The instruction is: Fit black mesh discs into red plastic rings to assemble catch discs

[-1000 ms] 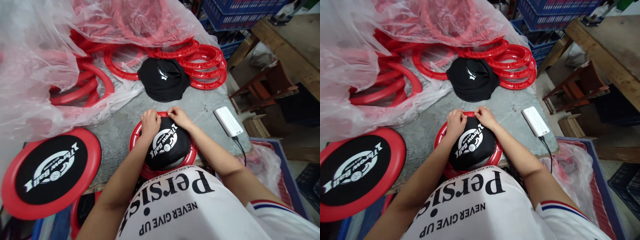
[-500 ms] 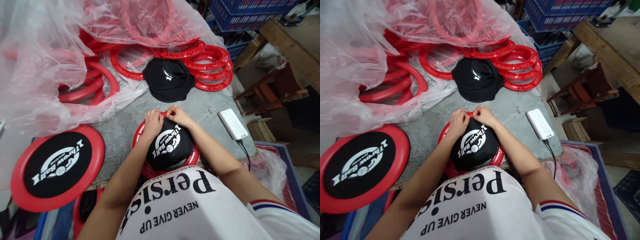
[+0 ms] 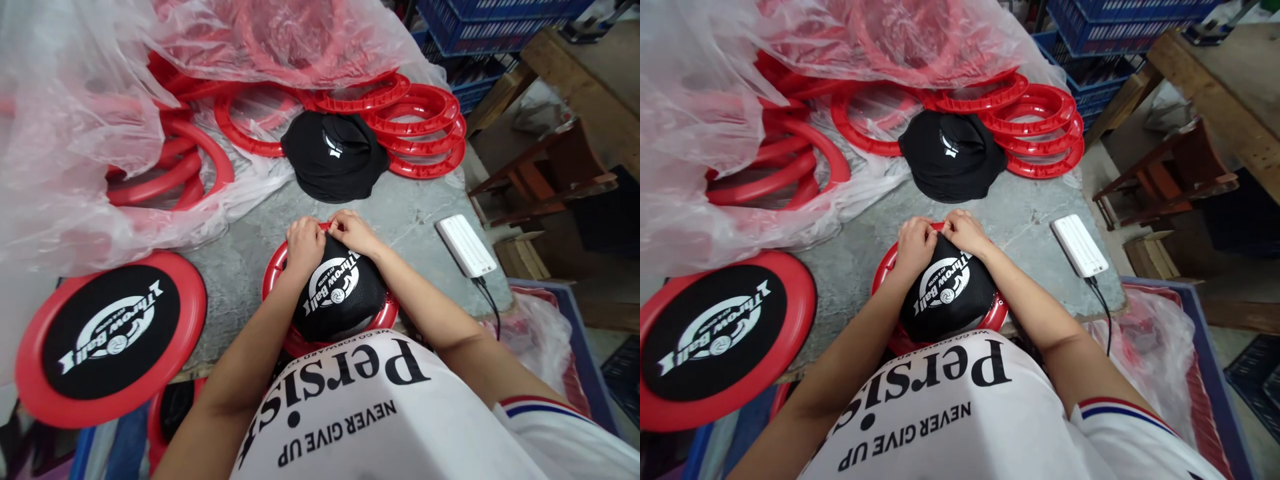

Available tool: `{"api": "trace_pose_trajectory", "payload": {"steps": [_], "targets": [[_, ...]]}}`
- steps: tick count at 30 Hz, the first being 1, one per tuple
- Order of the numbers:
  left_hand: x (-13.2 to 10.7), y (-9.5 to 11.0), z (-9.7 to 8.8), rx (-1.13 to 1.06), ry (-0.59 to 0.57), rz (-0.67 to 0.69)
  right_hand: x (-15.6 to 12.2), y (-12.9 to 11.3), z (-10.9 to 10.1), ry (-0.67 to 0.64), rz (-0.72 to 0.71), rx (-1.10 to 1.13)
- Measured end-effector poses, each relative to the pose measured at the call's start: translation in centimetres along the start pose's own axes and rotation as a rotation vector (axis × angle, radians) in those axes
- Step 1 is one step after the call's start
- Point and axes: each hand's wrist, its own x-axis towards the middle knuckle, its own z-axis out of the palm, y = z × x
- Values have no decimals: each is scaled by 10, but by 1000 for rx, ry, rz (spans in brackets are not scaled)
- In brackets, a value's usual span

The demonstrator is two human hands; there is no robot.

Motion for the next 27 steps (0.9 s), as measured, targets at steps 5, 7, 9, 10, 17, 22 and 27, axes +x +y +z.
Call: {"api": "trace_pose_trajectory", "payload": {"steps": [5, 7, 9, 10, 17, 22, 27], "targets": [[1, 3, 2, 12, 15, -29, 0, -2, 1, -3, 22, -35], [2, 3, 3, 19, 21, -39, 0, -2, 2, 1, 25, -63], [3, 3, 5, 23, 24, -37, 0, -3, 4, 6, 24, -96], [4, 2, 6, 21, 24, -32, 0, -3, 5, 10, 23, -114], [9, -13, -13, -219, -18, 6, 3, -5, 1, -10, 0, -132], [-3, -21, -41, -80, 43, 48, -5, 4, -9, -56, 30, -68], [-15, -16, -31, 82, -120, 114, -28, 18, -6, 93, 187, -107]]}}
